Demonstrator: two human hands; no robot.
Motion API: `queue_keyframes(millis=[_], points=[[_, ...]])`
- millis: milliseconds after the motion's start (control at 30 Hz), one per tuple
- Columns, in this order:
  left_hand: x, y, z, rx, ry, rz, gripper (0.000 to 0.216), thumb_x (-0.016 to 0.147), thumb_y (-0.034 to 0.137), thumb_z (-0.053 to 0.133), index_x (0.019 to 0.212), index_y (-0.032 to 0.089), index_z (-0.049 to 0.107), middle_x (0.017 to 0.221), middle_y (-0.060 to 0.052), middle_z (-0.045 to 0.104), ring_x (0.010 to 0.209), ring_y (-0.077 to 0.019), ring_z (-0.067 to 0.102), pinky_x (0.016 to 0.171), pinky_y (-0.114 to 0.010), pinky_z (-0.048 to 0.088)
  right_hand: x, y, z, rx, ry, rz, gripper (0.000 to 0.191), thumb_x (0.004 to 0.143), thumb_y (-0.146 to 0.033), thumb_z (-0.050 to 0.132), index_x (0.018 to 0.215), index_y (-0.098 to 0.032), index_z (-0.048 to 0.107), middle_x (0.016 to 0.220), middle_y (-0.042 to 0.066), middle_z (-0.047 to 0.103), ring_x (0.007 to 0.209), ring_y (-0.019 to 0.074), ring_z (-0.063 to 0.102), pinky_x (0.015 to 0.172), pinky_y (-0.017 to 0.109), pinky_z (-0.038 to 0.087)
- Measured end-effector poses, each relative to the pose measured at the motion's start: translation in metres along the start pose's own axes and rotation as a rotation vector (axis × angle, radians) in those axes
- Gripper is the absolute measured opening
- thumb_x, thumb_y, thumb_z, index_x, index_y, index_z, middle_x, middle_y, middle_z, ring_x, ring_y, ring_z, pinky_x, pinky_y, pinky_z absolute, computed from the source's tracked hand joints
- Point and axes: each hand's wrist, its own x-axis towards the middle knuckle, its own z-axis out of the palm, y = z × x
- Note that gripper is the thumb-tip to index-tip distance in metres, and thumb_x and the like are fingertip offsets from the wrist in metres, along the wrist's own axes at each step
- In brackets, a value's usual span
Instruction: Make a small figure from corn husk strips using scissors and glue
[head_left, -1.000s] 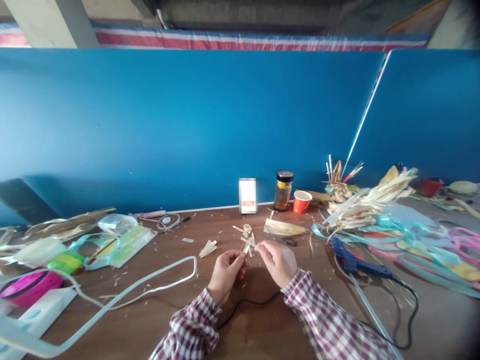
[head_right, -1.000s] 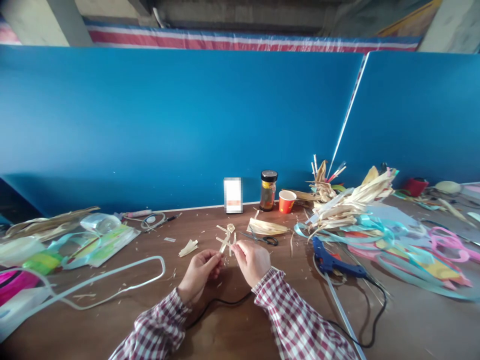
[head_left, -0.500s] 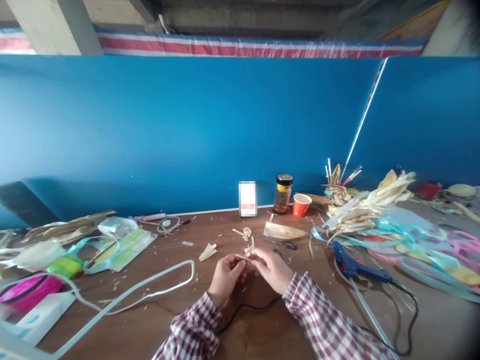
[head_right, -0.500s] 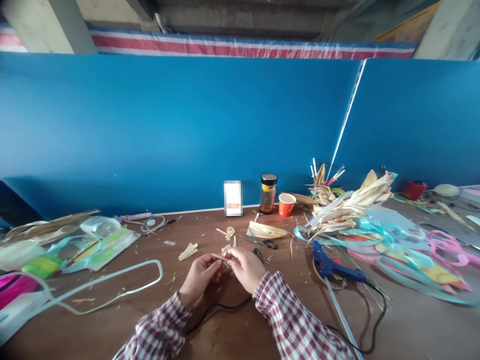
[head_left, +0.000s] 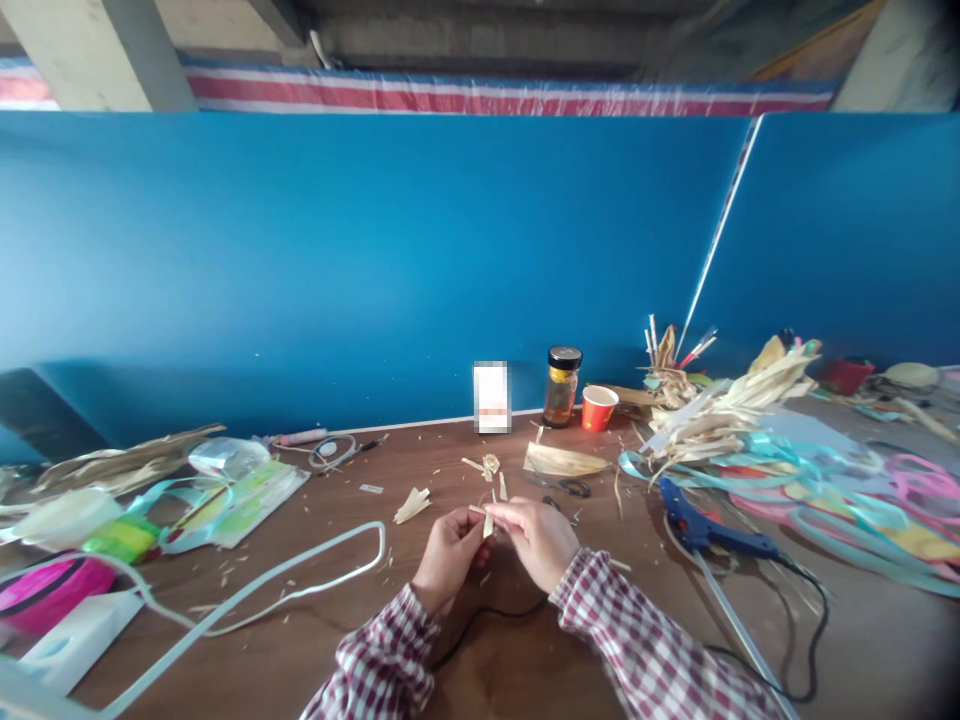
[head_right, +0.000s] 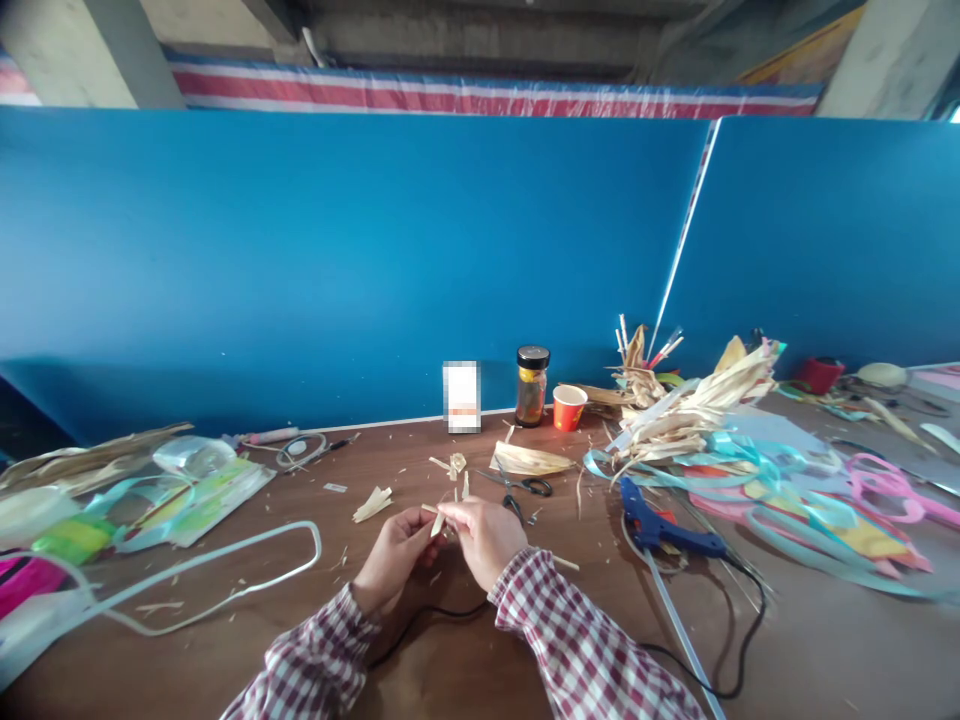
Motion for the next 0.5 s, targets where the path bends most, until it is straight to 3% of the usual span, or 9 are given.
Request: queue_keyframes(millis=[233,400,500], points=[[-0.005,0.007,0.004,0.018,-0.001,-0.016,0.029,0.063,0.040,0.069,0.063,0.013,0.057,0.051,0.001,0.057,0.041,-0.0060,0.045,0.041,-0.018,0.034,0.005,0.011,-0.003,-0.148,0.068,0.036,0.031,0.091,-0.026,0.040,0.111,-0.032,0.062,0.093,0.000,0.069,0.081,0.0152,0.064,0.069,0.023,0.047],[-0.006,0.008,0.004,-0.019,0.005,-0.018,0.028,0.063,0.039,0.069,0.063,0.013,0.056,0.054,0.001,0.059,0.043,-0.0059,0.046,0.042,-0.018,0.036,0.012,0.042,-0.023,-0.266,0.208,0.220,0.031,0.088,-0.024,0.041,0.110,-0.029,0.063,0.099,0.004,0.069,0.084,0.0194,0.064,0.070,0.029,0.049],[-0.003,0.009,0.001,-0.098,0.082,-0.030,0.028,0.064,0.038,0.069,0.065,0.013,0.057,0.057,0.001,0.060,0.044,-0.0050,0.046,0.044,-0.017,0.036,0.011,0.047,-0.027,-0.118,0.236,0.173,0.042,0.086,-0.024,0.045,0.129,-0.025,0.046,0.089,0.003,0.070,0.080,0.0184,0.064,0.072,0.031,0.049]])
